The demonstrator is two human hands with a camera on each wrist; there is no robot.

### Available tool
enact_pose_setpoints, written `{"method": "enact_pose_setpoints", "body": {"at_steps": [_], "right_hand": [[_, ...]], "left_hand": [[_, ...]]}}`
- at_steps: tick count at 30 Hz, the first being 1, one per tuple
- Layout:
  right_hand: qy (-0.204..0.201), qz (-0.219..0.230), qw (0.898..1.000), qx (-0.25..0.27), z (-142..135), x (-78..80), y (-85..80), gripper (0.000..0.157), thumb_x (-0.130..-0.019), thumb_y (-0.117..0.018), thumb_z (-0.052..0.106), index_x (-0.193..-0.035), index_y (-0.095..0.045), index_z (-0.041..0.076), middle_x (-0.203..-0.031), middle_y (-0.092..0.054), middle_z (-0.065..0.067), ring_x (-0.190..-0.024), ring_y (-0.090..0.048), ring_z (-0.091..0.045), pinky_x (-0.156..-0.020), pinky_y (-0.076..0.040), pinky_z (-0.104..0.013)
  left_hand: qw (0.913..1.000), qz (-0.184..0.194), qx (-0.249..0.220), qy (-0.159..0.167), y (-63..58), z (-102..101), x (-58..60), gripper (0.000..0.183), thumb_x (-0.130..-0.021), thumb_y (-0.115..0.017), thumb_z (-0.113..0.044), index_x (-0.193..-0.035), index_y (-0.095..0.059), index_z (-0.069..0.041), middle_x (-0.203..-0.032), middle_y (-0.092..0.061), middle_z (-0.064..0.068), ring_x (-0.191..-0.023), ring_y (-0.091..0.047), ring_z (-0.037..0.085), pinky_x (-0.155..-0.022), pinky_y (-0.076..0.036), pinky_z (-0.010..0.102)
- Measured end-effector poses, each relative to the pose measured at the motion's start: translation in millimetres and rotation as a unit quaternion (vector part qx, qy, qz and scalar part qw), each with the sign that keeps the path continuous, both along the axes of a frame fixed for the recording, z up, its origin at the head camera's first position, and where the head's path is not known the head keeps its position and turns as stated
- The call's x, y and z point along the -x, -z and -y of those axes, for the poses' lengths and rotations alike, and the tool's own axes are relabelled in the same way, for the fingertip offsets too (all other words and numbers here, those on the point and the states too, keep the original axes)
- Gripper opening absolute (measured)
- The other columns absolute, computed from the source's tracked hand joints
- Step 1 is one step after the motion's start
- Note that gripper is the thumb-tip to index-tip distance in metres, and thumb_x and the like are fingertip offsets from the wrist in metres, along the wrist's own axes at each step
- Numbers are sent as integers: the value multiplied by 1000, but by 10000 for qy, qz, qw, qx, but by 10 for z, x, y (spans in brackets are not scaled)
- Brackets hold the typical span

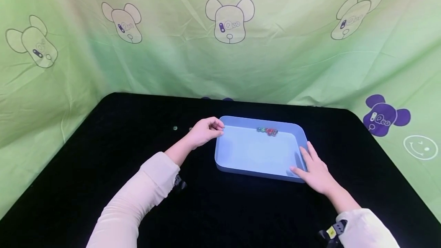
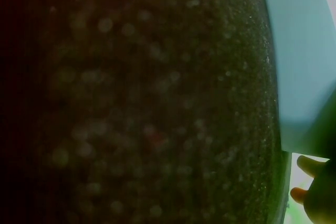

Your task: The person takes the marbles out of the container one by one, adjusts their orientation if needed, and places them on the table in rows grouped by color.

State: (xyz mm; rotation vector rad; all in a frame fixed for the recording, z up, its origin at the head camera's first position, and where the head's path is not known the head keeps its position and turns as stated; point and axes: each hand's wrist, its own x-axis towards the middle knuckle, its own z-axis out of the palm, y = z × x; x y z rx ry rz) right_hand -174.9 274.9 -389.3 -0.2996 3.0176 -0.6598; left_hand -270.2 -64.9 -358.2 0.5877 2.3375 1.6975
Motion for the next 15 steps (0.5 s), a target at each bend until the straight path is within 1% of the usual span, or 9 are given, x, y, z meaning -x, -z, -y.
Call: {"method": "enact_pose_setpoints", "body": {"at_steps": [7,8,9,15], "right_hand": [[-13,-5,10000,4,11,-1,-12,74,-83,-51,36,-129,-19,-13,-137,2,-29,-118,-12,-49,-82,-14,-65],[-14,0,10000,6,12,-1,-12,75,-83,-51,36,-129,-19,-13,-137,2,-29,-119,-11,-49,-82,-14,-65],[-11,-3,10000,3,12,-1,-13,75,-83,-51,36,-129,-19,-13,-137,2,-29,-119,-11,-49,-82,-14,-65],[5,7,10000,8,7,-3,-9,75,-83,-51,36,-130,-19,-12,-137,3,-28,-118,-11,-49,-82,-15,-65]], "left_hand": [[9999,31,73,111,-4,-119,55,21,-77,-60,-3,-96,-56,5,-84,-55,6,-73,-50,15,-63,-41,21],[9999,29,67,118,-11,-138,62,21,-77,-60,-3,-96,-57,4,-84,-55,6,-73,-50,14,-62,-41,20],[9999,52,68,119,-61,-156,40,20,-77,-60,-2,-96,-57,4,-85,-55,7,-74,-50,15,-62,-40,20],[9997,191,128,55,-96,-287,72,18,-77,-60,-4,-95,-58,0,-86,-56,6,-77,-50,16,-63,-40,20]]}}
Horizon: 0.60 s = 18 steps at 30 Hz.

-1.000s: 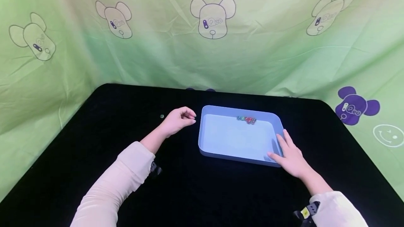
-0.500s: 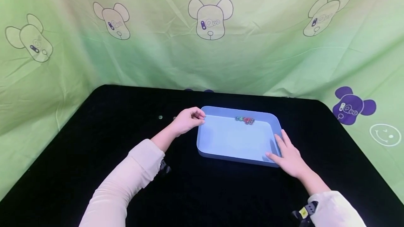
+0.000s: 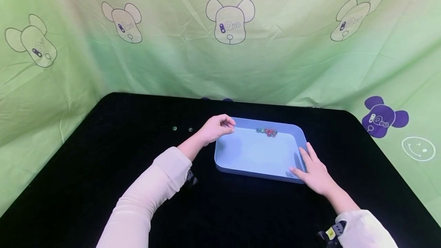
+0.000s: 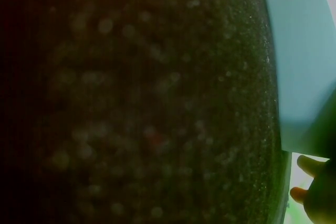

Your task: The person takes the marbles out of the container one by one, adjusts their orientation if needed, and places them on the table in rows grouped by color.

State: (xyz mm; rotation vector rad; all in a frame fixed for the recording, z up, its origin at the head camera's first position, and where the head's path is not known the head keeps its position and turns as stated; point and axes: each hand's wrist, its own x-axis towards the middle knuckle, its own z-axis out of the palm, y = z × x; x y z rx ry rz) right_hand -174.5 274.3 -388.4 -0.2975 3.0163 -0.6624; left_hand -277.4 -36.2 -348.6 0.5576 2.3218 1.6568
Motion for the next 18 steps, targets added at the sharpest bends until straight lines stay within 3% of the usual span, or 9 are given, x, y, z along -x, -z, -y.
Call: {"method": "enact_pose_setpoints", "body": {"at_steps": [9,18], "right_hand": [[5,-33,10000,25,11,-13,-19,75,-83,-52,35,-130,-19,-12,-137,1,-29,-118,-12,-49,-84,-15,-64],[17,67,9999,85,29,-21,-32,76,-84,-51,36,-132,-15,-11,-138,4,-28,-119,-10,-50,-85,-15,-64]], "left_hand": [[9999,82,-88,63,80,-174,58,20,-78,-60,-4,-96,-58,1,-85,-56,5,-78,-50,15,-63,-39,20],[9998,104,-120,-124,180,-282,120,22,-77,-60,-3,-97,-57,4,-83,-56,4,-75,-50,13,-61,-38,18]]}}
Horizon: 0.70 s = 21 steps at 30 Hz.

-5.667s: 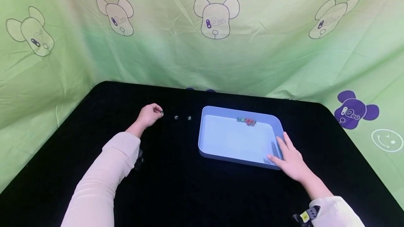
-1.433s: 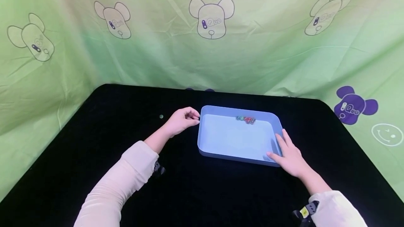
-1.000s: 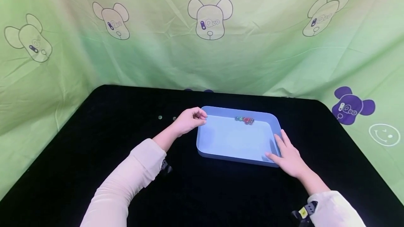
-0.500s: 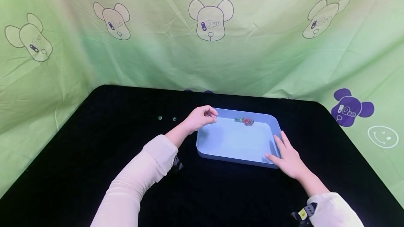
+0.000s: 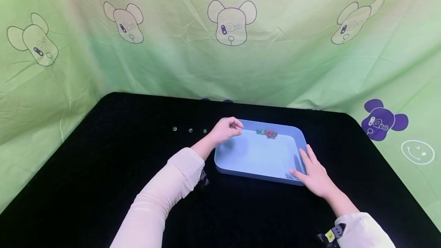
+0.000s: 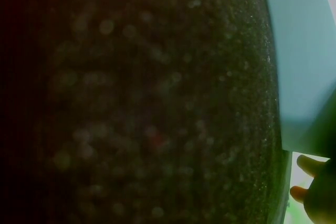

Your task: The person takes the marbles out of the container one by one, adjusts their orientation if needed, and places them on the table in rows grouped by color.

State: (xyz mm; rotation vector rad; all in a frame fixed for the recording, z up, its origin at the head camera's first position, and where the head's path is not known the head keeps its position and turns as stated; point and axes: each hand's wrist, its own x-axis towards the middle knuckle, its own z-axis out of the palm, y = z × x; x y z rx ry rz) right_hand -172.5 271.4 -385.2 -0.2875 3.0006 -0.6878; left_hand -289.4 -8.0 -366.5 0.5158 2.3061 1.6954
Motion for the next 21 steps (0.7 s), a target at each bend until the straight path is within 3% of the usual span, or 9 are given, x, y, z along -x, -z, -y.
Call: {"method": "enact_pose_setpoints", "body": {"at_steps": [12,21], "right_hand": [[-6,-33,10000,-1,-1,-5,5,75,-84,-51,35,-131,-16,-11,-138,5,-26,-119,-10,-49,-85,-16,-63],[-27,-68,10000,-10,-13,-2,15,74,-84,-51,35,-131,-17,-11,-138,5,-26,-119,-11,-48,-86,-16,-62]], "left_hand": [[9997,-6,155,-182,38,-212,11,15,-78,-61,-6,-92,-59,-4,-84,-56,2,-75,-49,11,-61,-38,19],[9998,-13,124,-169,19,-365,22,17,-77,-63,-9,-93,-59,-4,-82,-55,-1,-74,-49,10,-62,-39,19]]}}
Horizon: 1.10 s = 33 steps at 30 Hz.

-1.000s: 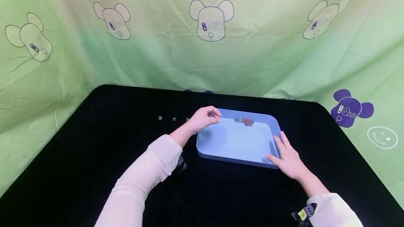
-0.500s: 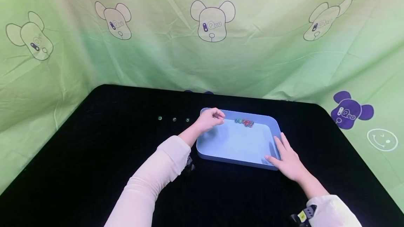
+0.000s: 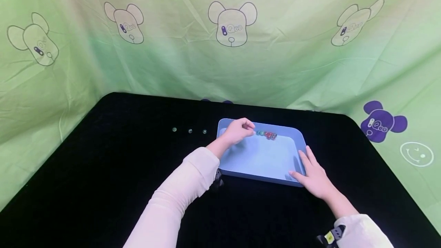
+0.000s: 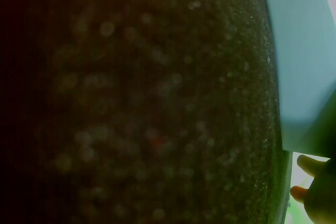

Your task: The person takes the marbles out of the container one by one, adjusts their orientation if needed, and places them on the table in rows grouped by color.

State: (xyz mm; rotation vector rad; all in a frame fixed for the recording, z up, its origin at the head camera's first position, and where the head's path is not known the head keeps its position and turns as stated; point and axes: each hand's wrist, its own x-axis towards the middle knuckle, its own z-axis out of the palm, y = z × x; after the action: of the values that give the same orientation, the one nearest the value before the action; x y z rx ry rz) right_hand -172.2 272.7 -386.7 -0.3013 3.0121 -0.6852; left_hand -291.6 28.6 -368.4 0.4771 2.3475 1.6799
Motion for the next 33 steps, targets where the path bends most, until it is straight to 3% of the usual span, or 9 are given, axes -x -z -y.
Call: {"method": "enact_pose_setpoints", "body": {"at_steps": [11,26,33], "right_hand": [[-15,6,10000,-2,-1,-7,5,74,-84,-51,35,-131,-18,-11,-138,3,-26,-119,-12,-48,-85,-17,-63],[-10,0,10000,-65,8,-3,-4,73,-83,-51,35,-130,-19,-11,-138,3,-26,-119,-12,-48,-84,-17,-63],[5,22,10000,-70,13,-8,-16,73,-84,-51,35,-130,-18,-11,-138,4,-26,-120,-10,-48,-85,-17,-63]], "left_hand": [[9999,104,13,93,14,-117,39,13,-77,-63,-8,-89,-59,-5,-79,-54,-1,-70,-48,9,-59,-39,17],[9997,124,167,-82,106,-226,114,13,-76,-63,-6,-88,-58,-3,-76,-52,-2,-66,-46,8,-54,-38,17],[9984,55,535,-144,110,-271,175,16,-76,-64,-7,-90,-59,-4,-78,-54,-1,-69,-48,9,-58,-39,17]]}}
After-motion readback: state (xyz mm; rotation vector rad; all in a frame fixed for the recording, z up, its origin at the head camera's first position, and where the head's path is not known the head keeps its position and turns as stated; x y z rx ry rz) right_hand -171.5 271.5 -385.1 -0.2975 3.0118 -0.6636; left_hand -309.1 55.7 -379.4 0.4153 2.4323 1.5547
